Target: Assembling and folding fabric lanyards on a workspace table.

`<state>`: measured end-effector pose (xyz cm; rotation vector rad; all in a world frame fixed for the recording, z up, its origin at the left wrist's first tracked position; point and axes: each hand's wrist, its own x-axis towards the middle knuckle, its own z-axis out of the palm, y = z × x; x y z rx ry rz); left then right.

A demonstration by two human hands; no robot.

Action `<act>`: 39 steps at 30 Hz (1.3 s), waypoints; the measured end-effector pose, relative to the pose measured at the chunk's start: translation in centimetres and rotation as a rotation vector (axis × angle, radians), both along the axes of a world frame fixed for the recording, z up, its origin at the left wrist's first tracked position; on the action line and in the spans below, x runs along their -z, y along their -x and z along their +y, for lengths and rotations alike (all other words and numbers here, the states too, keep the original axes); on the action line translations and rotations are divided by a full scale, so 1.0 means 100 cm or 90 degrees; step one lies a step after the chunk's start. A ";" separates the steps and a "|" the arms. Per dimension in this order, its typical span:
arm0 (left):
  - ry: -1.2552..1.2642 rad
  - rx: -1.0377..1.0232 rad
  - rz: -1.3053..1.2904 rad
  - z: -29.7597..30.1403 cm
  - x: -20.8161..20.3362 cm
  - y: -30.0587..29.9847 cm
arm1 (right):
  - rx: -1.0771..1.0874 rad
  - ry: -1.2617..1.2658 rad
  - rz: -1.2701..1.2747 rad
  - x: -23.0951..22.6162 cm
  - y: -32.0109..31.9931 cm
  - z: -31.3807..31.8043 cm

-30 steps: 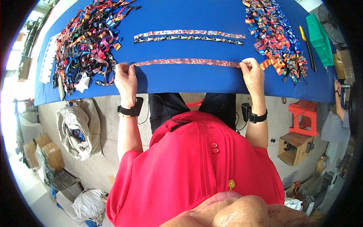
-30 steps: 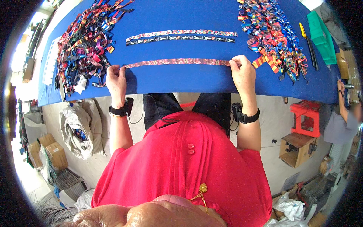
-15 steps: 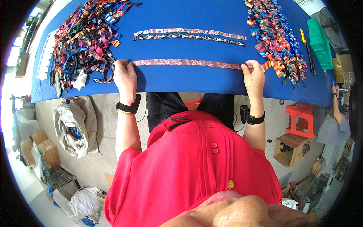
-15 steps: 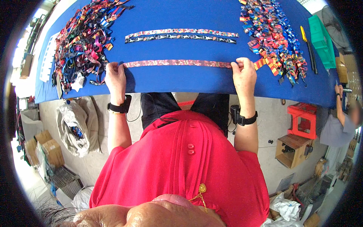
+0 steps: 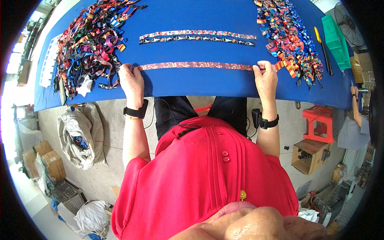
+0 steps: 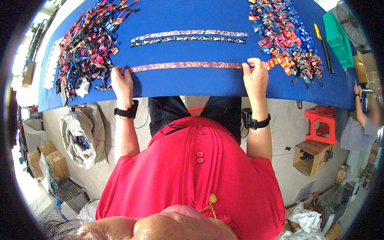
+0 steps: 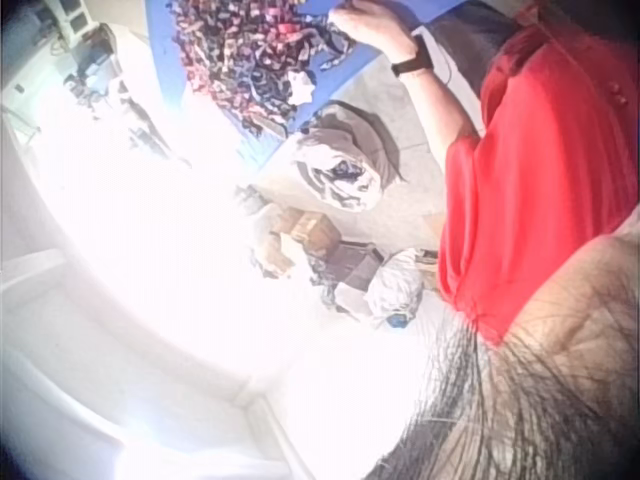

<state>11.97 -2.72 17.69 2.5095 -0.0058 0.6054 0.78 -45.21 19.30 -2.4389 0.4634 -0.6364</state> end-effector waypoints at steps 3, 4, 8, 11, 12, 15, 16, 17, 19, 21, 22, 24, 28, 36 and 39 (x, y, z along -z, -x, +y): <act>-0.048 -0.017 -0.091 0.000 -0.005 0.005 | -0.002 0.008 -0.023 -0.003 0.004 0.004; -0.050 -0.018 -0.092 -0.003 -0.010 0.010 | 0.000 0.011 -0.047 -0.006 0.006 0.007; -0.153 0.049 -0.059 -0.026 -0.033 0.035 | -0.005 0.085 -0.021 -0.021 0.019 0.019; -0.188 0.156 -0.091 -0.055 -0.041 0.060 | -0.101 0.022 -0.019 -0.038 0.019 0.049; -0.192 0.192 -0.078 -0.065 -0.040 0.064 | -0.144 0.084 -0.063 -0.034 0.016 0.056; -0.211 0.249 -0.016 -0.083 -0.030 0.072 | -0.262 0.134 -0.096 -0.033 0.006 0.084; -0.224 0.255 -0.007 -0.087 -0.028 0.073 | -0.293 0.135 -0.105 -0.028 0.004 0.091; -0.225 0.263 0.010 -0.088 -0.024 0.073 | -0.309 0.136 -0.088 -0.025 0.002 0.098; -0.236 0.266 0.029 -0.090 -0.020 0.076 | -0.317 0.159 -0.072 -0.017 0.000 0.105; -0.252 0.272 0.066 -0.090 -0.018 0.079 | -0.315 0.181 -0.066 -0.014 -0.003 0.108; -0.251 0.274 0.068 -0.090 -0.017 0.079 | -0.312 0.195 -0.060 -0.013 -0.004 0.108; -0.247 0.273 0.062 -0.089 -0.016 0.078 | -0.306 0.210 -0.049 -0.012 -0.006 0.108; -0.248 0.285 0.066 -0.092 -0.019 0.076 | -0.319 0.217 -0.068 -0.012 -0.009 0.106; -0.274 0.273 0.061 -0.090 -0.017 0.072 | -0.324 0.192 -0.095 -0.005 -0.012 0.105; -0.280 0.270 0.065 -0.090 -0.019 0.071 | -0.326 0.184 -0.099 -0.004 -0.014 0.105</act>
